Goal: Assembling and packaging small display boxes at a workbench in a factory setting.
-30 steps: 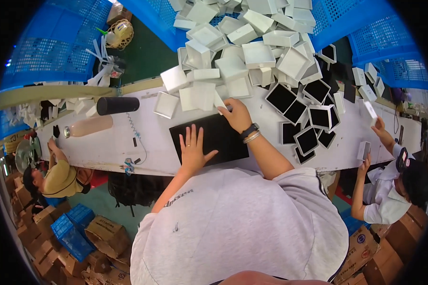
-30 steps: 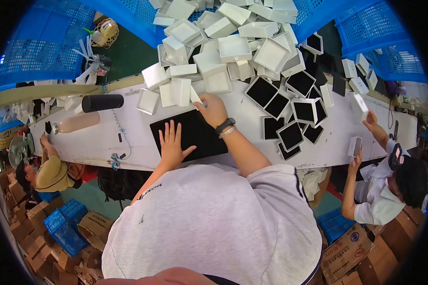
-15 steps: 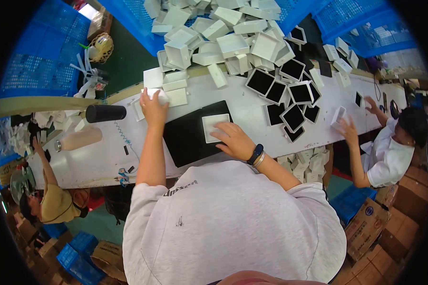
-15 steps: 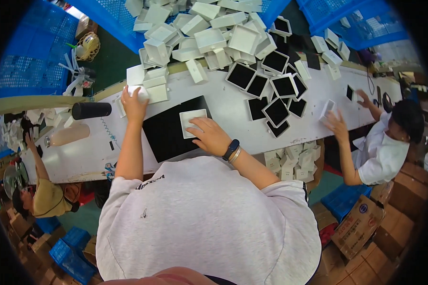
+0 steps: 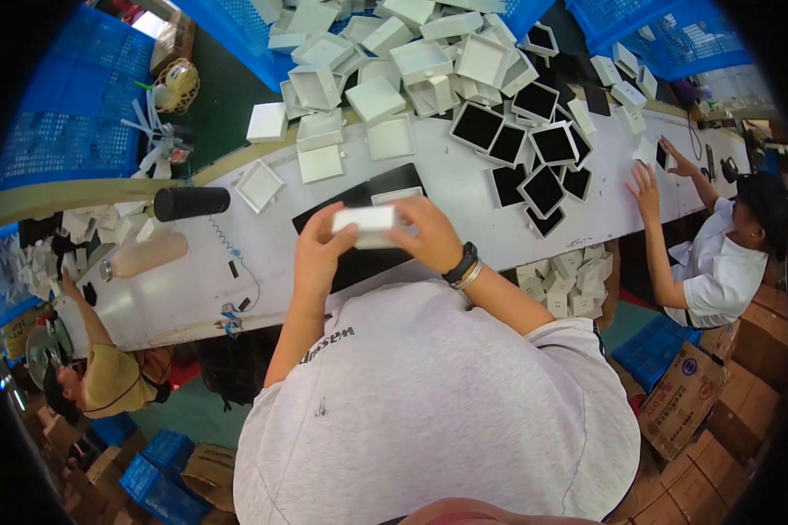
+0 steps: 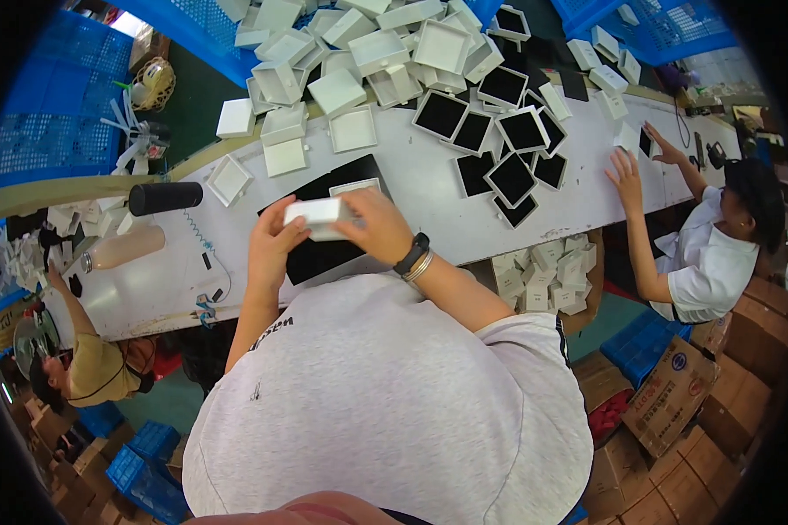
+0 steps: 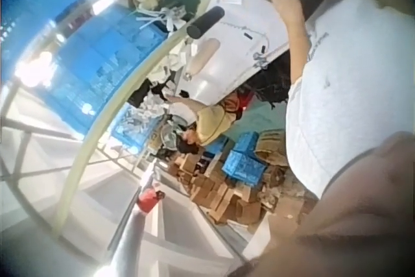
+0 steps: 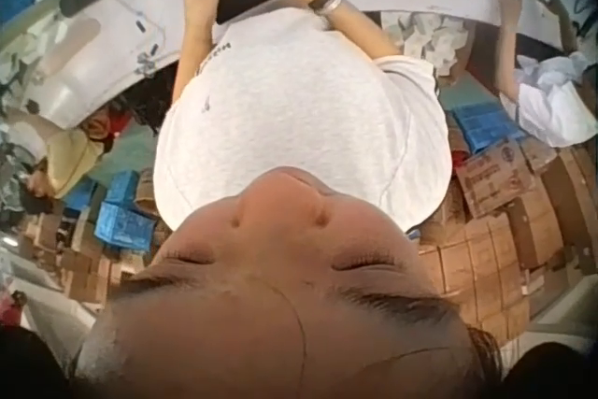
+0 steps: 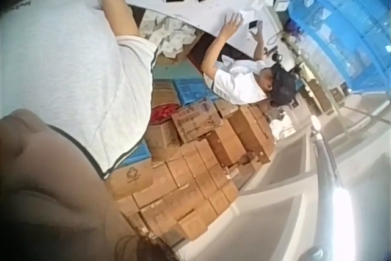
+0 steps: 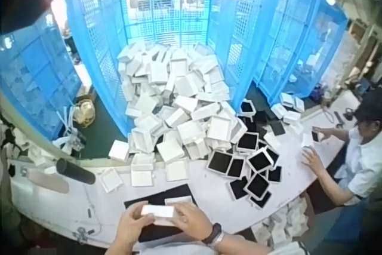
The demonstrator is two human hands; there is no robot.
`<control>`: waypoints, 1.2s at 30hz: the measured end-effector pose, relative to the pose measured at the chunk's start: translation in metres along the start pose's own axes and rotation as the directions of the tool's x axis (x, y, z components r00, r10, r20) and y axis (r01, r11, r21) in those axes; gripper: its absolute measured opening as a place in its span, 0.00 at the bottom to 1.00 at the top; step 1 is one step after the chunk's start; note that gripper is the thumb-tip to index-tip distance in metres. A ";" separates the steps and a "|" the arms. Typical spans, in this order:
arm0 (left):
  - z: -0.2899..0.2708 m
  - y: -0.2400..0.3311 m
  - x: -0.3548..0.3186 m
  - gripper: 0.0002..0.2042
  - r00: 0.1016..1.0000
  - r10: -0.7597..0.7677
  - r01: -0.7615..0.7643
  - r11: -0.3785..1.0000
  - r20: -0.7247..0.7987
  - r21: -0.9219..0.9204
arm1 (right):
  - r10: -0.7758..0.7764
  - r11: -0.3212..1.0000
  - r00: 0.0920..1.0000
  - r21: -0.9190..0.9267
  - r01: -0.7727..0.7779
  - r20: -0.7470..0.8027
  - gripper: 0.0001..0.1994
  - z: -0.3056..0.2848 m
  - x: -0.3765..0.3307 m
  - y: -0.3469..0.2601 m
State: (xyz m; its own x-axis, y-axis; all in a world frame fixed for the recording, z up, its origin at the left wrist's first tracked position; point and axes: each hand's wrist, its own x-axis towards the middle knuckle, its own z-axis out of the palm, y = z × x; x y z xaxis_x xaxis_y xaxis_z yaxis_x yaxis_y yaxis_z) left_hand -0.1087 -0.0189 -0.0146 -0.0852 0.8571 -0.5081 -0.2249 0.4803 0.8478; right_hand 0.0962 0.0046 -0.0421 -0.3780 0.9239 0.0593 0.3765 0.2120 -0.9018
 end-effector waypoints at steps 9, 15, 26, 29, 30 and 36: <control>-0.008 -0.049 0.038 0.37 0.950 0.284 -0.292 0.649 0.132 0.703 | 0.718 0.695 0.602 0.394 -0.601 -0.349 0.20 -0.085 -0.022 0.127; 0.010 -0.089 0.049 0.11 0.939 0.343 -0.286 0.757 0.015 0.588 | 0.100 0.792 0.880 -0.498 -0.353 -0.464 0.23 -0.050 -0.032 0.116; -0.018 -0.112 0.045 0.24 0.872 0.451 -0.241 0.736 -0.192 0.632 | 0.160 0.876 0.972 -0.429 -0.221 -0.174 0.26 0.022 0.031 0.074; -0.003 -0.105 0.035 0.22 0.863 0.468 -0.217 0.685 -0.191 0.696 | 0.046 0.935 0.975 -0.334 -0.119 -0.218 0.22 0.026 0.022 0.071; -0.005 -0.109 0.036 0.22 0.855 0.481 -0.227 0.685 -0.195 0.692 | -0.001 0.973 0.958 -0.220 -0.064 -0.285 0.20 0.028 0.019 0.074; -0.019 -0.116 0.034 0.24 0.923 0.339 -0.213 0.844 -0.182 0.491 | 0.475 0.725 0.842 0.656 -0.211 -0.255 0.24 -0.005 0.020 0.074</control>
State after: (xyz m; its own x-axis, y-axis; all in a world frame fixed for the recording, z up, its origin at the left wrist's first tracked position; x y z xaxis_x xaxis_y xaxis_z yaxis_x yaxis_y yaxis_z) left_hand -0.1036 -0.0489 -0.1334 -0.3318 0.9199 -0.2090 0.3053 0.3143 0.8989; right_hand 0.1203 0.0405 -0.1057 0.0760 0.9599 -0.2699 -0.2020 -0.2502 -0.9469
